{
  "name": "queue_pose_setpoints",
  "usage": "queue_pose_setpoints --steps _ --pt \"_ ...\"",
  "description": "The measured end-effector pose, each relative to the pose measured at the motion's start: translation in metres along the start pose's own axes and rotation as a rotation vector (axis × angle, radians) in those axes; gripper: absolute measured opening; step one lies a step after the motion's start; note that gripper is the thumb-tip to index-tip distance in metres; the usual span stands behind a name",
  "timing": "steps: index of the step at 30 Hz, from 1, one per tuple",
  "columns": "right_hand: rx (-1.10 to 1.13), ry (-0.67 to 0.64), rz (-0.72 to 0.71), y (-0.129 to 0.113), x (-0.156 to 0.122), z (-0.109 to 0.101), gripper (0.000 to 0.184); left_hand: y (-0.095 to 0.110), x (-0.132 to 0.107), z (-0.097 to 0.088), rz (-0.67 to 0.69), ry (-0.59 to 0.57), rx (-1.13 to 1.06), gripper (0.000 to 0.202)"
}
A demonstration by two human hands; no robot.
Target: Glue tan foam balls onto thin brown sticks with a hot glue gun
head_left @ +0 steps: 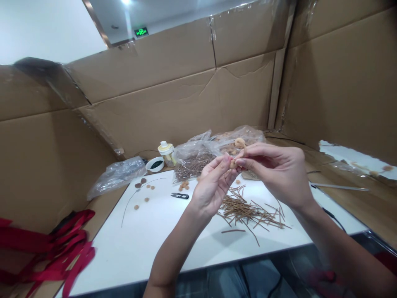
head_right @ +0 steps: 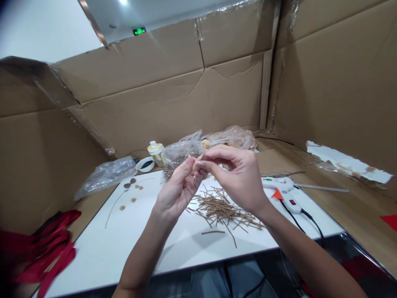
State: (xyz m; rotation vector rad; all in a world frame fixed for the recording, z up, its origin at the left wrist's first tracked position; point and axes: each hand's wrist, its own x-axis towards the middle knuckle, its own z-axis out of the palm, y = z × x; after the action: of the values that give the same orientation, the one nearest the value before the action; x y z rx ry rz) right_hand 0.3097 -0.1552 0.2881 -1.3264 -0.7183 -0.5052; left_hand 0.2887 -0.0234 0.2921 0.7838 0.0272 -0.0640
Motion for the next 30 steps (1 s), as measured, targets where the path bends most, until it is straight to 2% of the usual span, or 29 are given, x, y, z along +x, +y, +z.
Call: queue_pose_setpoints --steps 5,10,13,18,25,30 --pt "0.015 -0.011 0.015 -0.001 0.001 -0.001 0.017 0.000 0.000 0.000 0.001 0.013 -0.010 0.007" --pt "0.100 -0.035 0.120 -0.001 0.004 -0.005 0.012 0.001 -0.001 -0.001 0.016 -0.043 0.020 0.008" --pt "0.125 -0.037 0.136 -0.001 0.006 -0.008 0.010 0.004 -0.005 0.000 0.029 -0.088 0.037 0.007" --pt "0.091 -0.005 0.092 -0.005 0.005 -0.010 0.012 0.008 -0.009 0.002 0.026 -0.084 0.118 0.021" --pt "0.010 0.004 0.031 -0.005 -0.002 -0.003 0.007 0.001 -0.008 0.002 0.126 -0.129 0.147 0.017" --pt "-0.072 0.050 -0.058 -0.001 -0.008 0.005 0.011 -0.004 -0.009 0.003 0.216 -0.105 0.188 0.016"
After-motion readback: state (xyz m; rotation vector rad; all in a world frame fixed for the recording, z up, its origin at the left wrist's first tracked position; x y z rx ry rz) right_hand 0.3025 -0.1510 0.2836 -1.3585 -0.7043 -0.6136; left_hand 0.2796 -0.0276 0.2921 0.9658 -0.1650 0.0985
